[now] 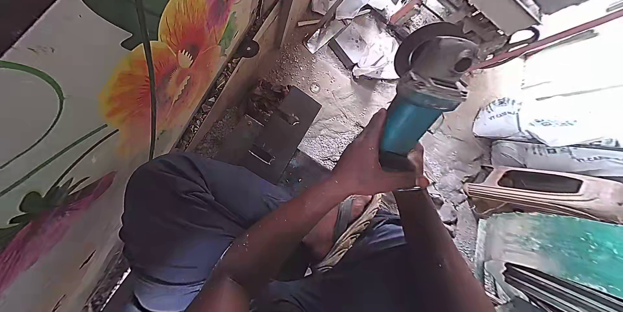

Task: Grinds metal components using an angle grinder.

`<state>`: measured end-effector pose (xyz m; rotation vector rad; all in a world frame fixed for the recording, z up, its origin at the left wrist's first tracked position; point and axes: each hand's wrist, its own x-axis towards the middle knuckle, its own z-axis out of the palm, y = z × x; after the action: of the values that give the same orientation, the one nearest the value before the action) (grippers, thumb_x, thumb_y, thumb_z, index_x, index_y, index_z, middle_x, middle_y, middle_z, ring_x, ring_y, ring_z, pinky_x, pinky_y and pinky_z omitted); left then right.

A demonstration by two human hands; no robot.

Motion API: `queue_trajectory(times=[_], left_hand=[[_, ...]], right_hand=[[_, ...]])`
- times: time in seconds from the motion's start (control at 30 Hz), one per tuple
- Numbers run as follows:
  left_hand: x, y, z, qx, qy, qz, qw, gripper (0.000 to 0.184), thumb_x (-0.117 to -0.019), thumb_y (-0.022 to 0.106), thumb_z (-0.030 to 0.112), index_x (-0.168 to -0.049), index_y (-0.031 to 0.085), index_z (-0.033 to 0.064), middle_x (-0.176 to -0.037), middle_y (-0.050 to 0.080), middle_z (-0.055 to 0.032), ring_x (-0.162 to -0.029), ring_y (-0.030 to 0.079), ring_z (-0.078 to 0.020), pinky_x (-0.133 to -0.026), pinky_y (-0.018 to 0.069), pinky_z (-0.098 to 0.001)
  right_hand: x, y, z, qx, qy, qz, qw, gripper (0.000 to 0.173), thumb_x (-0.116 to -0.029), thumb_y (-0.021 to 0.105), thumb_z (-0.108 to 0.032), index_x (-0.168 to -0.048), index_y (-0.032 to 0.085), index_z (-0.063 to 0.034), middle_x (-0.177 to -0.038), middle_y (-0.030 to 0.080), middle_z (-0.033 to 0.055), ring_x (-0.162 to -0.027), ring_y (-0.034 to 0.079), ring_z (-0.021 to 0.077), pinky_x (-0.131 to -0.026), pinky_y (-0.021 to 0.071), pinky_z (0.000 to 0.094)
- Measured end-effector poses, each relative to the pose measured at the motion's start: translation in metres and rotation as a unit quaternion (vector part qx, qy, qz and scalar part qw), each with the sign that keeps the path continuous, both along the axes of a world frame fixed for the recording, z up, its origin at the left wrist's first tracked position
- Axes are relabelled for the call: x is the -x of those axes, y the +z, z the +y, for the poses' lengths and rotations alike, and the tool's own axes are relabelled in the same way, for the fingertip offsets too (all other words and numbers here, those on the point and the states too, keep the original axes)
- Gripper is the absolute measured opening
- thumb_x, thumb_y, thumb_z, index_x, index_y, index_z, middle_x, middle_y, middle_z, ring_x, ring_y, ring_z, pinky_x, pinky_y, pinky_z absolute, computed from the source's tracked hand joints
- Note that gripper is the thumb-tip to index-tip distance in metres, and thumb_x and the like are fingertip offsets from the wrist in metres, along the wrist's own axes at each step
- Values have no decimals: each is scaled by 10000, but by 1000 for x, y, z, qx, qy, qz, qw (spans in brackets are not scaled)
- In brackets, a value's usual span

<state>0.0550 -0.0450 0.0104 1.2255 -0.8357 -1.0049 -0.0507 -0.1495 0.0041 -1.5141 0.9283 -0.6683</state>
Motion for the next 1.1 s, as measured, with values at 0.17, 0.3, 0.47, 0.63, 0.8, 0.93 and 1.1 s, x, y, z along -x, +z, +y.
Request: queue_trajectory(times=[0.17, 0.3, 0.47, 0.63, 0.8, 0.93, 1.1], left_hand=[[-6, -3, 6, 41, -23, -131, 990, 1054, -787, 825, 479, -1584, 316, 13, -1569, 443, -169, -1430, 453, -275, -1180, 375, -492], [0, -11, 6, 108, 11, -179, 978, 1009, -730, 896, 357, -1540, 406, 8, -1592, 406, -157, -1412, 470, -249, -1143, 444, -450], [17, -7, 13, 92, 25, -261, 961, 1040, -751, 881, 376, -1570, 349, 17, -1628, 341, -172, -1486, 376, -262, -1203, 376, -465], [28, -5, 25, 97, 44, -270, 957, 1039, -771, 861, 424, -1565, 345, -2, -1631, 332, -179, -1496, 360, -258, -1210, 372, -442], [36, -6, 32, 117, 59, -251, 959, 1044, -782, 848, 467, -1560, 344, -14, -1628, 328, -191, -1485, 376, -267, -1193, 402, -446], [42, -11, 36, 113, 86, -213, 967, 1048, -775, 856, 481, -1543, 352, -23, -1597, 377, -201, -1443, 437, -271, -1164, 440, -453], [42, -9, 40, 41, 98, -50, 993, 1009, -768, 867, 446, -1504, 384, -49, -1403, 572, -178, -1267, 591, -211, -1081, 517, -379]], right_hand=[[7, 3, 2, -131, 54, -217, 966, 633, -591, 918, -127, -1114, 571, -50, -903, 739, 53, -837, 746, 158, -759, 650, 371], [13, -6, -9, -113, 119, -296, 941, 435, -733, 863, -169, -1133, 692, -160, -1001, 776, -10, -930, 743, 98, -844, 635, 334], [20, -10, -9, -146, 129, -338, 921, 451, -755, 862, -214, -1169, 694, -151, -1042, 767, 11, -967, 735, 110, -869, 624, 346], [23, -5, 2, -175, 133, -356, 908, 457, -723, 878, -210, -1137, 699, -136, -1000, 774, 22, -918, 745, 114, -832, 632, 345], [26, -4, 4, -176, 158, -361, 902, 458, -712, 873, -160, -1136, 699, -150, -1002, 774, 11, -911, 745, 114, -827, 635, 346], [27, -4, 5, -154, 148, -313, 926, 495, -664, 907, -171, -1116, 705, -160, -979, 775, 3, -888, 745, 108, -812, 641, 339], [28, 3, 9, -152, 119, -154, 969, 683, -555, 936, -145, -1155, 619, -63, -927, 754, 74, -812, 750, 177, -739, 653, 378]])
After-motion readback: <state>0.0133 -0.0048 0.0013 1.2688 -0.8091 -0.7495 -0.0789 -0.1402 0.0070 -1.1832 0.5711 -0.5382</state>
